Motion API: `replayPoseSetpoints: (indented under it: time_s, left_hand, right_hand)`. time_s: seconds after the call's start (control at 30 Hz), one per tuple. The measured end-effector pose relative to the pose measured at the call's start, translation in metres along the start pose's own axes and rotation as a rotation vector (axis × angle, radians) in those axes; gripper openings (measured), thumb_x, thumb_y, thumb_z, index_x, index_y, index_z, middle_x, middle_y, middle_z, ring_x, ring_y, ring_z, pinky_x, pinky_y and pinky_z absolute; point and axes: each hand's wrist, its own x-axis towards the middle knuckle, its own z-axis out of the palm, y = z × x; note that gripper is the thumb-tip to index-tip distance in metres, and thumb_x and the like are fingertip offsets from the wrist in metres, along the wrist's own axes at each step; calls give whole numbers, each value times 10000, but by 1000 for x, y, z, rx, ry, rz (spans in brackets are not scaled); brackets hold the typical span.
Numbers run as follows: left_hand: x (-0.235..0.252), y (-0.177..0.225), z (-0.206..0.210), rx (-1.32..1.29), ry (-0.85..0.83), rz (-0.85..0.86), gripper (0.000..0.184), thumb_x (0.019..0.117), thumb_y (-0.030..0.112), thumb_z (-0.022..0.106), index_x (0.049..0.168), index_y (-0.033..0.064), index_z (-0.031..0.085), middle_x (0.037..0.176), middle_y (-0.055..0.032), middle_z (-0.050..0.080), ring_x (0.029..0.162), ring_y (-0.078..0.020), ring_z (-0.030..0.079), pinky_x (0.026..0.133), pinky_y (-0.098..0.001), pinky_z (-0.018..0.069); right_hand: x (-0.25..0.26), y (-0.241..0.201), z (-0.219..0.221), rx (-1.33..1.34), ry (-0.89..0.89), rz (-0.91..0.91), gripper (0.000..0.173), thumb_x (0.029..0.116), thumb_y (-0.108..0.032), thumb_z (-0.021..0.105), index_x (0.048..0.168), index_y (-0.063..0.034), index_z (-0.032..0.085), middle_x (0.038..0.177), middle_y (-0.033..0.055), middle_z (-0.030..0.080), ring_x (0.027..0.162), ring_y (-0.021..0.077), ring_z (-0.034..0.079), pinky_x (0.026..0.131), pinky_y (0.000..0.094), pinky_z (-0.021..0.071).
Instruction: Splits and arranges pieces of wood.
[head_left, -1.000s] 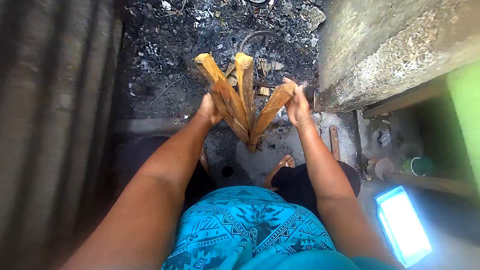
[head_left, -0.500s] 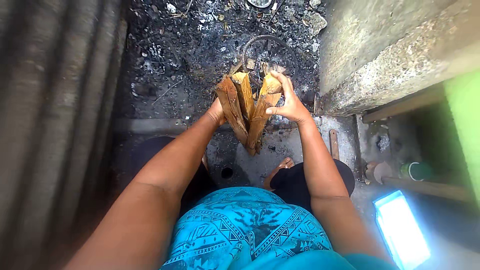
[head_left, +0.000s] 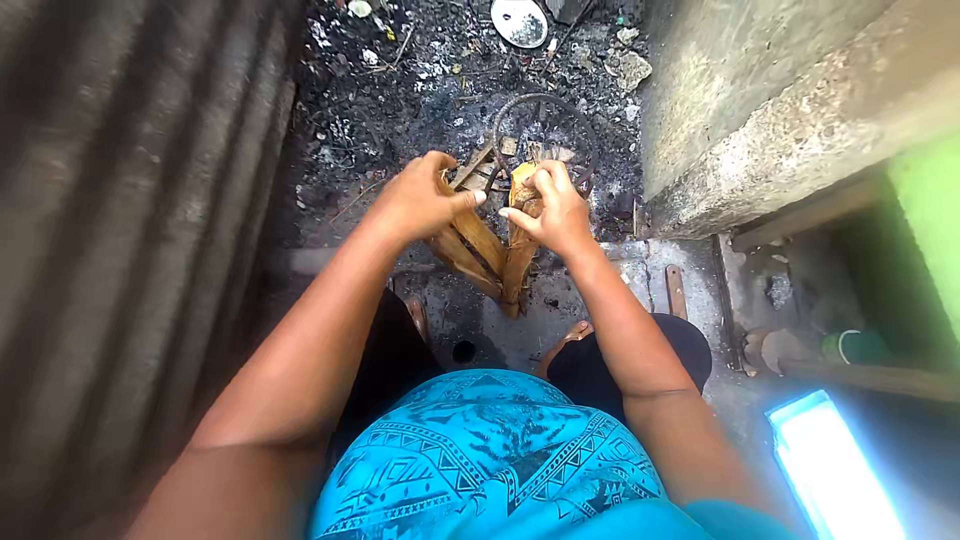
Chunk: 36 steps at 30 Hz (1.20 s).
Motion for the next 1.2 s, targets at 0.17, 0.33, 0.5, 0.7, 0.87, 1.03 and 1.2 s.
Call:
replayPoseSetpoints:
  time_s: [0.17,0.33,0.5,0.7,0.87,1.03,1.2]
  left_hand:
    - [-22,0,20,213,121,6,680,957,611,605,1356,61,587,1419,-214,547,1268,-439,562,1017,-687,437]
    - [-20,-1,0,461,64,-45,451,1049,446,525,1361,143,643,1379,-251,592,1232,-508,580,940,-753,443]
    - [-50,-11,12,394,-45,-58,678,1029,518,535,1583,155,393,1645,-180,322,1349,-547,455,978,-778,411]
    - [-72,-12,40,269,112,71,760,909,651,637,1495,189,494,1517,-145,463,1244,-461,532,928,-669,478]
    - [-30,-8,16,211,18,-55,590,973,533,632,1393,124,560,1465,-214,463,1177,-460,592,916,-707,482]
    - [9,-5,-4,166,-82,-111,216,1003,237,608,1188,133,650,1434,-203,483,1264,-408,532,977,-681,445]
    - [34,-7,-13,98,-71,-112,256,993,109,505,1160,151,694,1400,-132,543,1298,-314,525,1022,-613,440]
  right_hand:
    - [2,-30,-1,-167,-101,147,352,953,-364,699,1128,-59,677,1458,130,560,1247,325,618,867,505,588]
    - [3,-33,-16,-146,-204,225,540,924,-298,667,1442,-185,567,1430,124,547,1205,319,624,832,517,588]
    - [-7,-7,-35,-140,-188,300,555,892,-266,650,1435,-176,581,1406,164,525,1162,360,622,808,543,586]
    - [-31,14,-58,-149,-287,308,578,985,-417,612,1455,-105,482,1448,172,532,1065,374,685,797,579,582]
    - [-56,40,-79,-91,-251,331,639,957,-395,641,1498,-119,445,1447,186,539,1061,389,684,803,605,565]
    - [-77,103,-91,6,-123,405,660,941,-359,666,1498,-74,455,1444,227,526,1259,384,589,993,590,512]
    - [-105,144,-89,85,65,479,630,938,-316,673,1463,-30,470,1421,231,552,1290,295,581,1080,450,480]
